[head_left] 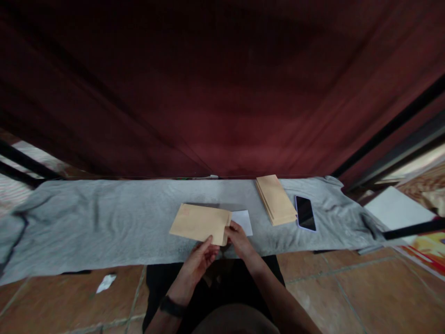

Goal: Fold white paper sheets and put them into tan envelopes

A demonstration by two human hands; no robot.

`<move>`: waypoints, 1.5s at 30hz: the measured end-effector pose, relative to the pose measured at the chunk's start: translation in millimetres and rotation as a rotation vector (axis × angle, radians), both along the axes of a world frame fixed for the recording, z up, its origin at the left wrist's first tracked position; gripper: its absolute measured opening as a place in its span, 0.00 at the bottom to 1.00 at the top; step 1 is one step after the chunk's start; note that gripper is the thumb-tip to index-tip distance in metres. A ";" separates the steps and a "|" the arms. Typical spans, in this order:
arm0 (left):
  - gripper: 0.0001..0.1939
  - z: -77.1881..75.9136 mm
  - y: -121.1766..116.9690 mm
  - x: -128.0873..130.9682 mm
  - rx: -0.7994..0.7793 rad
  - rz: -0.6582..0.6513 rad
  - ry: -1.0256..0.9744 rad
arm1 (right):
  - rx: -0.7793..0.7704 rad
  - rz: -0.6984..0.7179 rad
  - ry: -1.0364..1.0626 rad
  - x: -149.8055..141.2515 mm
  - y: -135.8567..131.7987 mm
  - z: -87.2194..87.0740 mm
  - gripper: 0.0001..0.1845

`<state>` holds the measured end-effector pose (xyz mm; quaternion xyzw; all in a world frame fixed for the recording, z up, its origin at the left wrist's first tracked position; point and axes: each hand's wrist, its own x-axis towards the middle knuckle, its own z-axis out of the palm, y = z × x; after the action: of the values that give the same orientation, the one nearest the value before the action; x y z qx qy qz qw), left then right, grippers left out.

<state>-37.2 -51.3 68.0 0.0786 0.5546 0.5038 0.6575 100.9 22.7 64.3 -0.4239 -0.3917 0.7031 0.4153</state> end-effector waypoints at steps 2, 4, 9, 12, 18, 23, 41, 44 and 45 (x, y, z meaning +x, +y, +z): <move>0.13 0.5 -8.2 -3.4 0.109 -0.221 0.253 | 0.084 0.016 -0.034 5.8 3.1 -1.0 0.17; 0.13 4.6 -10.3 -9.3 0.334 -0.305 0.644 | 0.147 0.018 -0.080 12.8 5.6 -2.1 0.17; 0.48 19.4 16.7 -34.6 0.807 -0.574 1.556 | 0.201 0.107 -0.059 27.4 3.7 3.3 0.17; 0.57 20.3 38.6 -49.5 0.895 -0.805 1.764 | 0.231 0.166 -0.071 32.1 0.8 12.5 0.16; 0.60 12.4 56.9 -58.2 0.945 -1.014 1.817 | 0.283 0.186 -0.160 39.7 1.9 10.1 0.14; 0.56 5.5 54.6 -55.8 0.961 -0.966 1.820 | 0.233 0.079 -0.360 51.7 5.2 -14.0 0.06; 0.63 -15.2 45.0 -47.6 0.929 -1.028 1.723 | 0.778 -0.154 -1.306 62.7 -16.0 -8.9 0.04; 0.62 -15.5 44.9 -47.5 0.931 -1.026 1.734 | 0.701 0.010 -1.222 61.7 -17.1 0.5 0.04; 0.62 -15.6 45.0 -47.6 0.936 -1.023 1.736 | 0.649 0.069 -1.155 61.5 -16.4 4.1 0.06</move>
<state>-84.8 -6.3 52.4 0.8648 0.4839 0.1066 0.0819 162.4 6.3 68.4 -0.5733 -0.7566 0.2220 0.2227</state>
